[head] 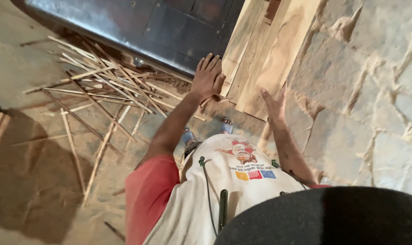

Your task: Organizing and inspecting wooden boards at a woodworking station.

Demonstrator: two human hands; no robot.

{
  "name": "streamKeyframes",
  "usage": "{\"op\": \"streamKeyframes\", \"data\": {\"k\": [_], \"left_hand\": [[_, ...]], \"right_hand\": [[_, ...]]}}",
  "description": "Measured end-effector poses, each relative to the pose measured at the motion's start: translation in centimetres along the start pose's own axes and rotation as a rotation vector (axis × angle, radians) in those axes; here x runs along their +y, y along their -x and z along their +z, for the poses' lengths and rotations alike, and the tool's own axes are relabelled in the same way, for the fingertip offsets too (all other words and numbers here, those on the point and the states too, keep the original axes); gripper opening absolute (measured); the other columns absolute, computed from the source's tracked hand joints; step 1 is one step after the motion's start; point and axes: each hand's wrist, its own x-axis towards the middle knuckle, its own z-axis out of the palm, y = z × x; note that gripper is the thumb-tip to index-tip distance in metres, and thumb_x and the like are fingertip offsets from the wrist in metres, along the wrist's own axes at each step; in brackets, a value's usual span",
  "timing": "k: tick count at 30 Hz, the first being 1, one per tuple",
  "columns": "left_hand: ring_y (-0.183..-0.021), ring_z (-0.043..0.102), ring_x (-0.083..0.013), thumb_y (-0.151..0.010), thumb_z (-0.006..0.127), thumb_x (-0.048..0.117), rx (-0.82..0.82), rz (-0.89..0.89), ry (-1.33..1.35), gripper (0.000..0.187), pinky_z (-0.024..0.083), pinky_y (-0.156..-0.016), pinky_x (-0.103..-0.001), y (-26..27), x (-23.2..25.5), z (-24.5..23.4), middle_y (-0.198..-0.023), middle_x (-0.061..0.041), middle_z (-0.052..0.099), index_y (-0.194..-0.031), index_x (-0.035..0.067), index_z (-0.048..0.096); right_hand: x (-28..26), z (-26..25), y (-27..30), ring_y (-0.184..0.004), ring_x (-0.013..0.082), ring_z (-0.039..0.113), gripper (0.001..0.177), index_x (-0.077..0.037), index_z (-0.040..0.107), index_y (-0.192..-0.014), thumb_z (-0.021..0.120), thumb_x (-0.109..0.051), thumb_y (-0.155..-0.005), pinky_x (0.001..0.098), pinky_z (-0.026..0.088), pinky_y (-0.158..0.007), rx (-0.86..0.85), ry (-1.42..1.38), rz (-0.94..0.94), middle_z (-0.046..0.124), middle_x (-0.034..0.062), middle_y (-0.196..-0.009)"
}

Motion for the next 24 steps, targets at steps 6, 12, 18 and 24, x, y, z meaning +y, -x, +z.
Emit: {"op": "streamKeyframes", "data": {"k": [6,12,18,24], "left_hand": [[-0.153,0.026,-0.0408,-0.106,0.040,0.039,-0.085,-0.002,0.067,0.060,0.016,-0.125,-0.055,-0.5,-0.5,0.5,-0.160,-0.021,0.041,-0.148,-0.002,0.049],[-0.155,0.026,-0.0401,-0.105,0.040,0.041,-0.046,0.074,-0.045,0.061,0.017,-0.127,-0.053,-0.7,-2.4,3.2,-0.162,-0.019,0.040,-0.150,-0.001,0.047],[-0.152,0.031,-0.0379,-0.102,0.047,0.034,-0.026,0.085,0.011,0.056,0.020,-0.124,-0.052,-0.7,-2.1,2.1,-0.159,-0.018,0.044,-0.148,0.000,0.050],[-0.148,0.039,-0.0368,-0.105,0.054,0.038,0.090,0.054,0.137,0.057,0.026,-0.123,-0.051,-0.6,-2.1,2.2,-0.151,-0.018,0.053,-0.146,-0.001,0.052]], "right_hand": [[3.8,-1.9,-0.2,-0.131,0.0227,0.055,0.088,-0.002,0.019,-0.160,0.076,-0.011,-0.094,0.0348,0.049,-0.109,-0.012,-0.029,0.033,0.051,0.0125,-0.147],[1.7,-0.3,-0.7,-0.128,0.0207,0.056,0.084,-0.004,0.024,-0.162,0.073,-0.004,-0.094,0.0340,0.052,-0.105,-0.009,-0.107,-0.060,0.053,0.0119,-0.143],[0.4,0.4,-0.3,-0.125,0.0189,0.056,0.088,-0.006,0.021,-0.162,0.074,-0.007,-0.091,0.0332,0.053,-0.100,0.007,-0.119,-0.012,0.053,0.0090,-0.142],[-0.3,-0.9,0.8,-0.140,0.0180,0.046,0.069,-0.002,0.031,-0.160,0.064,-0.018,-0.102,0.0326,0.039,-0.115,-0.068,-0.070,-0.128,0.049,0.0105,-0.153]]}}
